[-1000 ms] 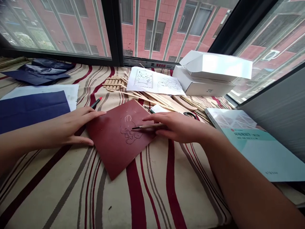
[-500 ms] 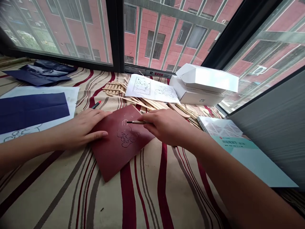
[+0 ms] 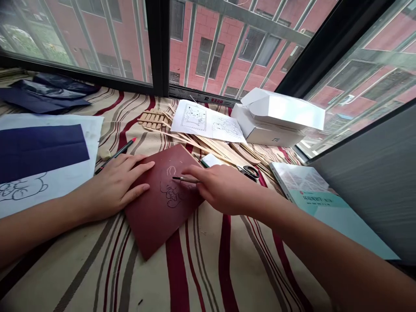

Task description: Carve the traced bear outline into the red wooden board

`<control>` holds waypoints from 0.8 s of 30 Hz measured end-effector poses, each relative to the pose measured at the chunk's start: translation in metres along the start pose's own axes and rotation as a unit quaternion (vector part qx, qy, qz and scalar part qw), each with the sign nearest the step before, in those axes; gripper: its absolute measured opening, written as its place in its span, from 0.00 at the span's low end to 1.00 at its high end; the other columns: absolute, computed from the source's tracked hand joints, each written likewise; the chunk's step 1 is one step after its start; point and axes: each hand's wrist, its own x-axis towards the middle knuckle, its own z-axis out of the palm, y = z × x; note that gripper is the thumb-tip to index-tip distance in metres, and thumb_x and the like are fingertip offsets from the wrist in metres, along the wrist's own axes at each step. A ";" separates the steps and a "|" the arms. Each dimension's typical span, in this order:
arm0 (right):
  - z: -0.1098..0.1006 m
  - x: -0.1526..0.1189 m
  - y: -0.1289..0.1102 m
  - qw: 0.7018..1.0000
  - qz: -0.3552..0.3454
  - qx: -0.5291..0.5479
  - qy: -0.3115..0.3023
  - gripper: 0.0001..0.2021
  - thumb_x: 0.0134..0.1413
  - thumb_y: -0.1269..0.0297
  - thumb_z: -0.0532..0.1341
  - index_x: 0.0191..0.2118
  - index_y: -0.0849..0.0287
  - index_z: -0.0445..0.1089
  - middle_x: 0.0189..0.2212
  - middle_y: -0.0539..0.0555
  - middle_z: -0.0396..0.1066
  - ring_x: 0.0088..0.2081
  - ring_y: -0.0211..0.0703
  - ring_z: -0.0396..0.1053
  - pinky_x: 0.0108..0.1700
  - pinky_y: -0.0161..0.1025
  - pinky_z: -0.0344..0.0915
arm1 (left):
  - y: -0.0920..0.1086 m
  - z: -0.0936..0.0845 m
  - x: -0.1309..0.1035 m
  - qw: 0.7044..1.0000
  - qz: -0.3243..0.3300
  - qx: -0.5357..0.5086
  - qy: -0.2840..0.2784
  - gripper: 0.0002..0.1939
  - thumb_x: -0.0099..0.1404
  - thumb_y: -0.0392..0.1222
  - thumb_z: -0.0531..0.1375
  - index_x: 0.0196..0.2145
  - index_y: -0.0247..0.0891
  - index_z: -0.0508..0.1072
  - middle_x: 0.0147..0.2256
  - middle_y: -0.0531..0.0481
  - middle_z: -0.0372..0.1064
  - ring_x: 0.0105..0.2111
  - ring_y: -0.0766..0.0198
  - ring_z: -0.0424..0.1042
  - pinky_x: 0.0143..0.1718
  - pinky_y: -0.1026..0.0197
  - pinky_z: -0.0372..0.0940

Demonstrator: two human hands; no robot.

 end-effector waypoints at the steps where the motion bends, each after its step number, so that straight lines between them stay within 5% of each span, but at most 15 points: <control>1: 0.000 0.000 -0.001 1.000 0.002 0.007 0.003 0.26 0.71 0.66 0.55 0.70 0.50 0.72 0.38 0.55 0.83 0.34 0.47 0.74 0.36 0.40 0.57 | 0.001 0.001 0.000 1.000 0.004 0.003 0.006 0.39 0.81 0.60 0.42 0.71 0.30 0.71 0.67 0.29 0.68 0.66 0.36 0.65 0.68 0.34 0.64; 8: 0.001 0.004 -0.007 0.998 0.054 0.026 -0.007 0.25 0.71 0.66 0.58 0.67 0.42 0.78 0.29 0.50 0.81 0.24 0.39 0.65 0.33 0.38 0.57 | 0.000 0.006 -0.004 0.998 0.031 0.023 0.053 0.41 0.82 0.61 0.38 0.69 0.28 0.73 0.65 0.28 0.70 0.63 0.35 0.67 0.65 0.34 0.66; 12: -0.001 0.006 -0.011 0.999 0.041 -0.009 -0.008 0.24 0.72 0.66 0.58 0.67 0.40 0.78 0.35 0.52 0.85 0.27 0.41 0.70 0.32 0.38 0.57 | -0.001 0.009 -0.005 0.996 0.047 0.033 0.075 0.42 0.83 0.62 0.36 0.68 0.28 0.74 0.63 0.28 0.71 0.61 0.36 0.69 0.64 0.35 0.67; 17: -0.009 0.008 -0.021 0.995 0.033 -0.089 -0.026 0.22 0.76 0.59 0.58 0.68 0.36 0.77 0.42 0.54 0.87 0.35 0.47 0.78 0.32 0.39 0.56 | -0.002 0.010 -0.004 0.994 0.054 0.040 0.089 0.43 0.83 0.62 0.35 0.67 0.28 0.75 0.63 0.29 0.71 0.60 0.37 0.70 0.63 0.36 0.67; 24: -0.025 0.011 -0.044 0.968 0.010 -0.234 -0.087 0.24 0.77 0.63 0.55 0.71 0.41 0.73 0.38 0.53 0.86 0.30 0.45 0.75 0.27 0.40 0.46 | -0.003 0.010 -0.003 0.996 0.047 0.034 0.071 0.44 0.83 0.63 0.34 0.68 0.29 0.74 0.63 0.29 0.72 0.61 0.37 0.69 0.65 0.35 0.66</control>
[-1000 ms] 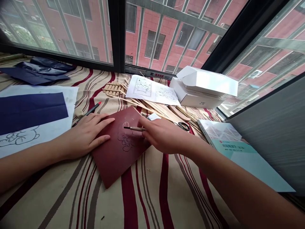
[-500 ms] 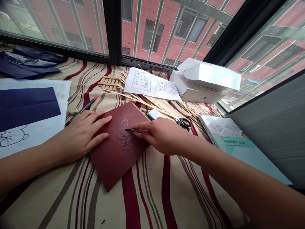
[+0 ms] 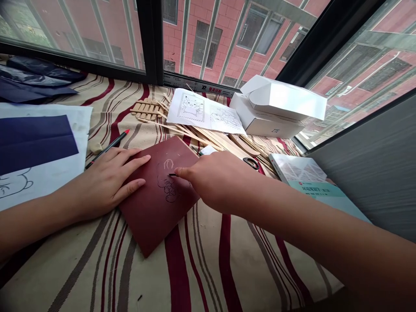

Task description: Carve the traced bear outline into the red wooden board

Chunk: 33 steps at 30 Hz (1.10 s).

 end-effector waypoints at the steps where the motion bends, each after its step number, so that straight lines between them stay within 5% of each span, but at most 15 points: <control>1: -0.003 0.000 -0.001 1.000 -0.008 -0.015 -0.006 0.24 0.76 0.65 0.56 0.71 0.43 0.74 0.36 0.53 0.85 0.29 0.45 0.74 0.26 0.40 0.45 | 0.000 0.000 0.000 1.000 -0.002 -0.002 -0.003 0.44 0.82 0.63 0.34 0.68 0.29 0.74 0.63 0.29 0.71 0.61 0.37 0.69 0.65 0.34 0.66; 12: -0.032 0.014 -0.014 0.989 -0.074 -0.111 -0.061 0.22 0.67 0.69 0.63 0.64 0.55 0.80 0.26 0.56 0.79 0.26 0.47 0.73 0.26 0.40 0.50 | 0.001 -0.002 0.000 1.000 -0.004 -0.019 -0.007 0.42 0.82 0.61 0.37 0.68 0.26 0.74 0.63 0.26 0.71 0.61 0.34 0.68 0.64 0.30 0.66; 22: -0.021 0.010 -0.011 0.984 -0.125 -0.126 -0.031 0.17 0.68 0.71 0.64 0.57 0.53 0.84 0.19 0.53 0.73 0.25 0.47 0.71 0.28 0.43 0.51 | 0.002 -0.003 0.000 1.000 -0.009 -0.013 -0.013 0.43 0.82 0.62 0.37 0.69 0.28 0.73 0.63 0.28 0.71 0.61 0.36 0.68 0.65 0.33 0.66; 28: -0.018 0.011 -0.009 0.981 -0.117 -0.150 -0.033 0.21 0.73 0.70 0.57 0.64 0.58 0.79 0.22 0.56 0.77 0.25 0.49 0.73 0.27 0.44 0.50 | 0.001 -0.002 0.000 1.000 -0.009 -0.007 -0.015 0.43 0.82 0.62 0.37 0.69 0.29 0.73 0.63 0.29 0.71 0.62 0.36 0.68 0.66 0.36 0.65; 33: -0.013 0.004 -0.012 0.984 -0.112 -0.136 -0.022 0.22 0.70 0.69 0.62 0.66 0.61 0.77 0.24 0.56 0.77 0.21 0.46 0.69 0.25 0.43 0.46 | -0.001 -0.003 0.000 0.999 -0.009 -0.018 -0.024 0.41 0.82 0.61 0.39 0.70 0.28 0.72 0.64 0.28 0.70 0.63 0.35 0.67 0.67 0.35 0.64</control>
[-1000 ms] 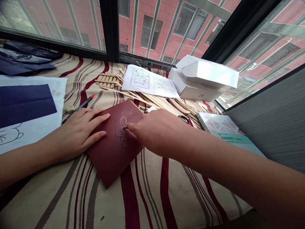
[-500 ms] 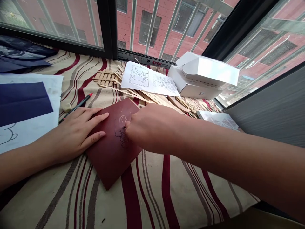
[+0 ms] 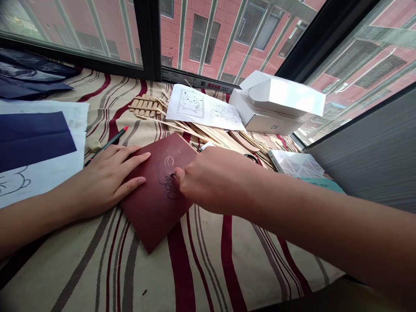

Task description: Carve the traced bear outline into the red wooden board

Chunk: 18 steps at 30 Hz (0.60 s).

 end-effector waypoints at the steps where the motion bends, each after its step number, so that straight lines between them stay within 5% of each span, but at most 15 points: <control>1: 0.001 0.000 -0.001 1.000 0.004 0.003 -0.003 0.23 0.70 0.69 0.62 0.67 0.63 0.76 0.25 0.57 0.78 0.21 0.46 0.69 0.24 0.43 0.46 | 0.000 0.000 0.000 1.000 -0.002 -0.002 -0.003 0.41 0.81 0.61 0.39 0.70 0.29 0.72 0.65 0.28 0.70 0.64 0.35 0.67 0.67 0.35 0.64; 5: 0.003 -0.002 0.003 0.999 0.041 0.025 0.018 0.27 0.69 0.72 0.59 0.71 0.60 0.72 0.30 0.58 0.80 0.21 0.43 0.65 0.26 0.43 0.47 | -0.001 -0.001 0.001 1.000 -0.010 -0.013 -0.008 0.39 0.81 0.61 0.42 0.70 0.31 0.72 0.65 0.29 0.69 0.64 0.36 0.66 0.67 0.35 0.63; 8: 0.013 -0.012 0.012 0.968 0.153 0.119 0.160 0.33 0.70 0.72 0.55 0.78 0.51 0.62 0.24 0.51 0.73 0.22 0.42 0.60 0.29 0.42 0.48 | -0.003 0.000 0.000 1.000 -0.005 -0.016 -0.006 0.39 0.81 0.62 0.42 0.70 0.30 0.72 0.66 0.29 0.69 0.64 0.35 0.66 0.67 0.34 0.63; 10: 0.026 -0.018 0.016 0.900 0.212 0.274 0.264 0.32 0.72 0.68 0.54 0.78 0.52 0.58 0.26 0.50 0.72 0.25 0.44 0.62 0.31 0.43 0.54 | -0.004 0.002 -0.001 1.000 0.004 -0.014 0.002 0.39 0.82 0.62 0.41 0.70 0.30 0.72 0.66 0.29 0.69 0.63 0.36 0.67 0.66 0.34 0.64; 14: 0.058 -0.021 0.016 0.725 0.179 0.590 0.308 0.20 0.69 0.67 0.53 0.64 0.52 0.62 0.36 0.53 0.76 0.25 0.40 0.58 0.29 0.42 0.60 | -0.005 0.008 -0.005 0.999 0.008 -0.003 0.036 0.36 0.83 0.61 0.42 0.70 0.34 0.72 0.66 0.33 0.70 0.63 0.39 0.67 0.67 0.38 0.63; 16: 0.070 -0.020 0.017 0.674 0.163 0.646 0.319 0.21 0.64 0.65 0.55 0.62 0.53 0.61 0.41 0.56 0.75 0.28 0.41 0.63 0.30 0.42 0.63 | -0.006 0.010 -0.006 0.999 0.004 -0.003 0.040 0.34 0.83 0.60 0.43 0.70 0.37 0.72 0.66 0.35 0.69 0.64 0.41 0.66 0.68 0.39 0.62; 18: 0.076 -0.022 0.017 0.659 0.122 0.674 0.311 0.28 0.62 0.61 0.58 0.66 0.54 0.59 0.51 0.62 0.73 0.37 0.45 0.69 0.37 0.44 0.69 | -0.006 0.011 -0.007 0.999 0.001 -0.006 0.036 0.34 0.82 0.60 0.44 0.70 0.39 0.72 0.67 0.36 0.69 0.65 0.41 0.66 0.68 0.39 0.62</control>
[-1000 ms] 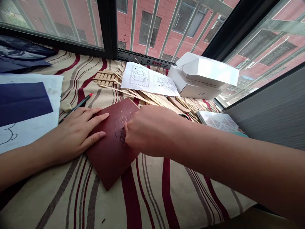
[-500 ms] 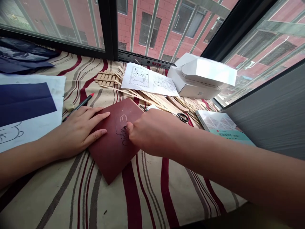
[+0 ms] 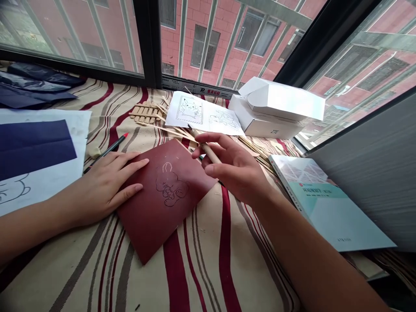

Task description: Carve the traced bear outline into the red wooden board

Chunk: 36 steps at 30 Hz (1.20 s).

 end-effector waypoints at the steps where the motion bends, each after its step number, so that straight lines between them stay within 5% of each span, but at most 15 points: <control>1: -0.001 -0.003 0.001 1.000 -0.012 0.011 -0.026 0.31 0.62 0.58 0.59 0.70 0.54 0.58 0.55 0.64 0.72 0.41 0.48 0.71 0.41 0.46 0.71 | 0.000 0.000 0.000 1.000 -0.001 -0.002 -0.003 0.33 0.82 0.60 0.44 0.70 0.39 0.72 0.67 0.36 0.69 0.65 0.41 0.66 0.68 0.39 0.62; 4: 0.000 -0.011 0.004 0.998 -0.055 0.001 -0.038 0.36 0.64 0.47 0.65 0.73 0.51 0.59 0.55 0.63 0.72 0.47 0.52 0.72 0.42 0.46 0.72 | 0.000 -0.001 0.000 1.000 -0.001 -0.004 -0.009 0.33 0.82 0.59 0.45 0.70 0.40 0.71 0.67 0.35 0.68 0.66 0.40 0.65 0.67 0.38 0.62; 8: 0.009 -0.005 0.005 0.994 -0.077 -0.005 0.073 0.23 0.74 0.41 0.56 0.45 0.53 0.78 0.39 0.59 0.74 0.37 0.49 0.70 0.36 0.45 0.69 | -0.001 -0.002 0.000 1.000 0.006 0.004 -0.011 0.34 0.83 0.60 0.43 0.71 0.38 0.70 0.67 0.34 0.68 0.67 0.39 0.65 0.67 0.37 0.62; 12: 0.017 0.031 -0.008 0.995 -0.100 -0.004 0.020 0.16 0.72 0.60 0.51 0.33 0.54 0.70 0.42 0.59 0.72 0.51 0.51 0.71 0.53 0.49 0.71 | -0.001 -0.002 0.000 1.000 0.006 -0.003 -0.012 0.33 0.83 0.59 0.44 0.71 0.38 0.70 0.67 0.33 0.67 0.66 0.38 0.65 0.67 0.36 0.62; 15: 0.031 0.060 -0.017 0.995 -0.055 0.064 0.045 0.09 0.66 0.69 0.47 0.36 0.52 0.59 0.36 0.52 0.64 0.31 0.42 0.62 0.38 0.43 0.67 | -0.001 -0.002 0.001 1.000 0.001 -0.011 -0.012 0.33 0.82 0.59 0.45 0.70 0.39 0.71 0.67 0.34 0.68 0.66 0.38 0.65 0.67 0.35 0.61; 17: 0.042 0.072 -0.019 0.996 -0.044 0.074 0.033 0.12 0.74 0.61 0.43 0.41 0.50 0.61 0.29 0.46 0.54 0.23 0.41 0.48 0.29 0.40 0.58 | -0.001 -0.003 0.002 1.000 0.001 -0.017 -0.010 0.33 0.81 0.60 0.45 0.70 0.39 0.71 0.66 0.35 0.68 0.65 0.38 0.65 0.67 0.35 0.62; 19: 0.051 0.077 -0.017 0.998 -0.041 0.056 -0.008 0.25 0.78 0.46 0.35 0.44 0.47 0.64 0.25 0.44 0.45 0.22 0.42 0.41 0.26 0.40 0.55 | 0.000 -0.003 0.003 1.000 0.003 -0.021 -0.008 0.33 0.81 0.60 0.45 0.70 0.39 0.71 0.66 0.35 0.69 0.64 0.38 0.66 0.66 0.35 0.63; 21: 0.055 0.076 -0.015 0.997 -0.044 0.033 -0.045 0.37 0.73 0.32 0.28 0.44 0.47 0.68 0.23 0.43 0.42 0.22 0.43 0.39 0.25 0.40 0.53 | 0.001 -0.004 0.003 1.000 0.005 -0.023 -0.008 0.34 0.81 0.61 0.44 0.69 0.38 0.72 0.66 0.34 0.69 0.64 0.38 0.67 0.65 0.36 0.64; 24: 0.056 0.074 -0.015 0.996 -0.053 0.049 -0.046 0.41 0.68 0.25 0.30 0.41 0.48 0.70 0.21 0.43 0.40 0.22 0.42 0.37 0.23 0.40 0.50 | 0.003 -0.005 0.004 1.000 0.006 -0.023 -0.003 0.35 0.82 0.61 0.43 0.68 0.37 0.73 0.65 0.34 0.69 0.62 0.38 0.67 0.64 0.35 0.64; 32: 0.064 0.072 -0.019 0.987 -0.033 0.155 -0.032 0.24 0.73 0.39 0.38 0.29 0.48 0.45 0.21 0.46 0.45 0.22 0.43 0.43 0.25 0.42 0.51 | 0.006 -0.009 0.006 1.000 0.008 -0.012 -0.012 0.37 0.82 0.62 0.40 0.68 0.36 0.72 0.65 0.32 0.69 0.62 0.37 0.67 0.62 0.36 0.65; 36: 0.067 0.065 -0.023 0.993 -0.018 0.116 -0.009 0.18 0.72 0.48 0.40 0.29 0.48 0.43 0.22 0.47 0.42 0.23 0.46 0.50 0.27 0.44 0.56 | 0.005 -0.007 0.005 1.000 0.017 -0.001 0.001 0.37 0.83 0.62 0.39 0.68 0.36 0.72 0.64 0.34 0.70 0.61 0.38 0.68 0.61 0.38 0.65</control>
